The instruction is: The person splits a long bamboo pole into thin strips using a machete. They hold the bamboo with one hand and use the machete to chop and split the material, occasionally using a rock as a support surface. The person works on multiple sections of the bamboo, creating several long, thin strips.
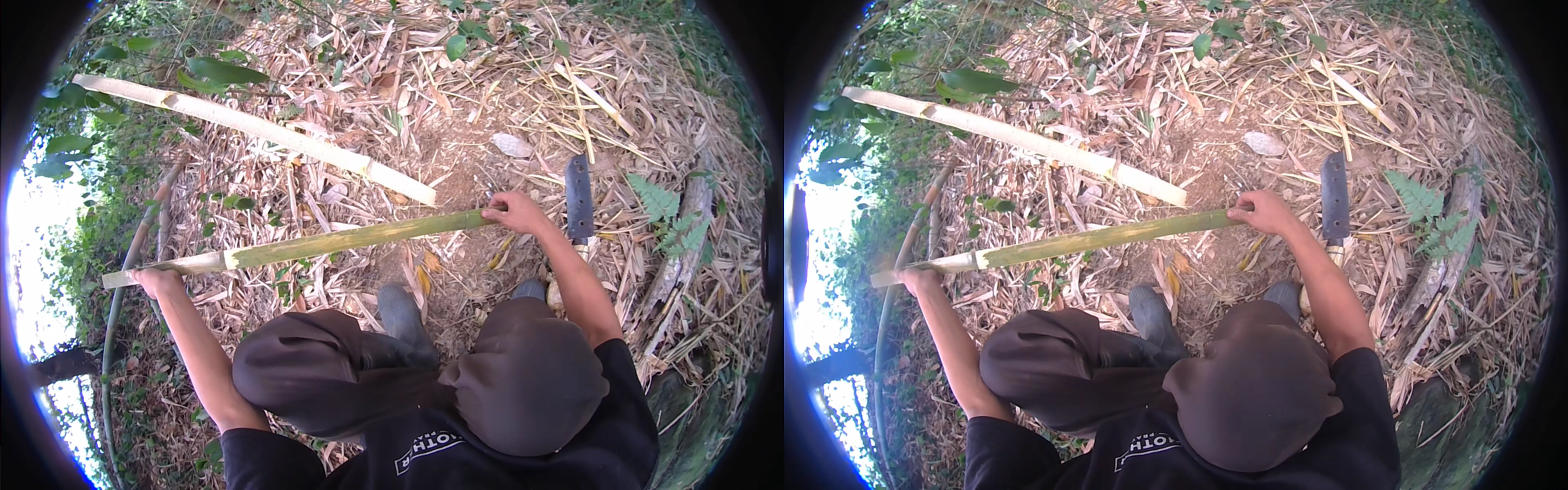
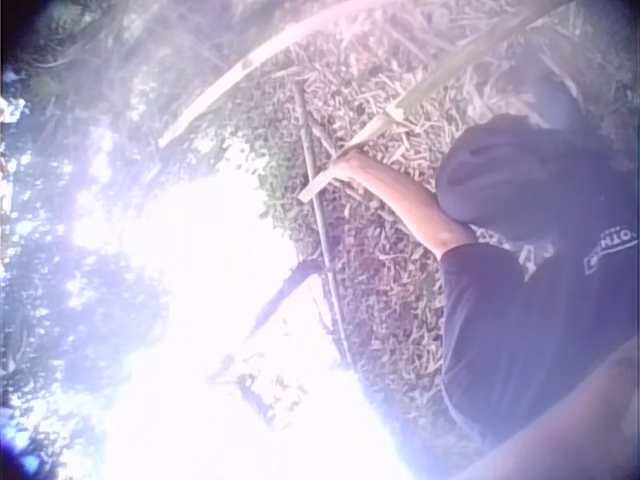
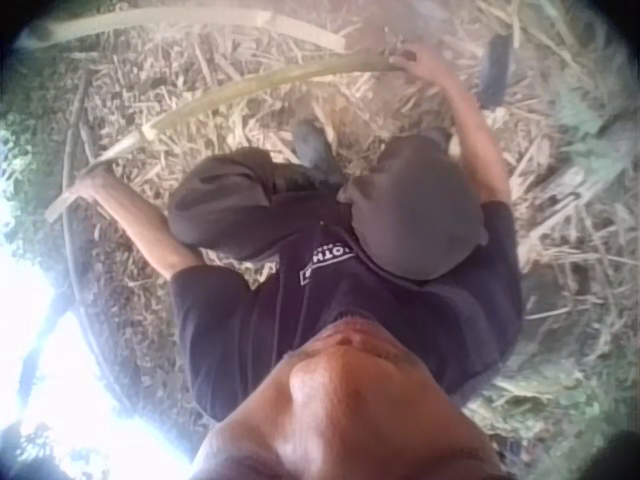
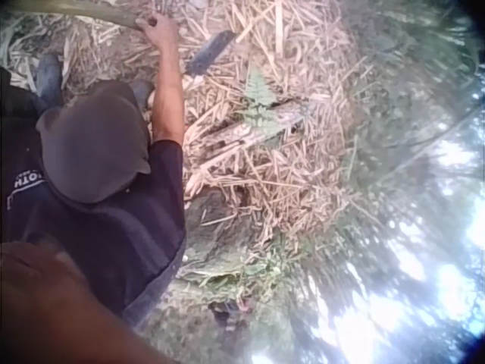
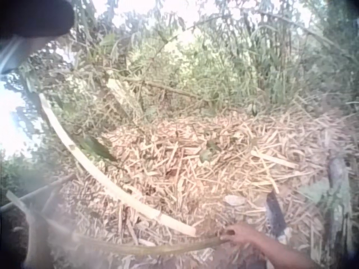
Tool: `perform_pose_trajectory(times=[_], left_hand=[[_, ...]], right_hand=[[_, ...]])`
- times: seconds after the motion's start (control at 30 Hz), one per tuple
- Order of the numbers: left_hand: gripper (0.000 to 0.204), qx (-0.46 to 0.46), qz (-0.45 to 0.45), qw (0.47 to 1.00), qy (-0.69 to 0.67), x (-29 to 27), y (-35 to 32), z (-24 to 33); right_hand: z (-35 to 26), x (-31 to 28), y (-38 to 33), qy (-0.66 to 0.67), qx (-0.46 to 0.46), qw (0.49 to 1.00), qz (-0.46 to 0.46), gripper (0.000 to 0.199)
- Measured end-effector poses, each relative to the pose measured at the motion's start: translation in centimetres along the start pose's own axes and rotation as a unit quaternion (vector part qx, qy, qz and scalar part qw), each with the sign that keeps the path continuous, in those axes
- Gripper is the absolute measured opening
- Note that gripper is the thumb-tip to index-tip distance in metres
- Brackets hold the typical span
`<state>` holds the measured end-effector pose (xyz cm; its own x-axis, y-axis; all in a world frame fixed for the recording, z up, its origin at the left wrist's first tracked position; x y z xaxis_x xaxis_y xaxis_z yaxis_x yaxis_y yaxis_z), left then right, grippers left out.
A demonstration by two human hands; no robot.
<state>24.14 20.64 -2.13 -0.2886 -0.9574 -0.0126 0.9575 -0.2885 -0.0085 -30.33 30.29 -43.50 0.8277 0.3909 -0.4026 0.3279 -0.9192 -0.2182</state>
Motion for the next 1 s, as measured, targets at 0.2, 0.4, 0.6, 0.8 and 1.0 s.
perform_pose_trajectory(times=[0.2,0.4,0.6,0.8,1.0], left_hand=[[0.084,0.024,0.002,1.0,-0.005,0.1,0.4,2.1],[0.085,0.043,0.013,0.999,-0.013,0.2,1.6,3.6],[0.086,0.018,0.061,0.997,-0.036,0.4,0.5,3.3],[0.081,0.039,0.001,0.999,-0.023,0.7,0.2,2.4],[0.065,0.039,-0.002,0.998,0.04,-0.5,2.1,0.0]], right_hand=[[-0.5,0.0,-0.2,0.008,0.06,0.998,0.018,0.042],[-0.3,-0.3,-0.6,0.016,0.066,0.997,0.034,0.041],[-0.1,0.2,-0.3,0.029,0.102,0.994,0.03,0.038],[1.1,-0.4,0.4,0.082,0.067,0.993,-0.059,0.031],[4.0,-1.9,0.1,0.078,0.012,0.992,-0.1,0.026]])
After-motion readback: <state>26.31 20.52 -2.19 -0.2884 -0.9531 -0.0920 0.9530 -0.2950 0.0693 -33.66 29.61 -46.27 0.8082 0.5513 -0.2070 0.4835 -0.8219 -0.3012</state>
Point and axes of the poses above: each hand's wrist, its own y-axis towards the middle knuckle, its own x-axis out of the palm, z = x × y, the point moved 4 cm from there along y, towards the middle knuckle, and after that the axes turned 9 degrees about -x, right-handed, at the moved point
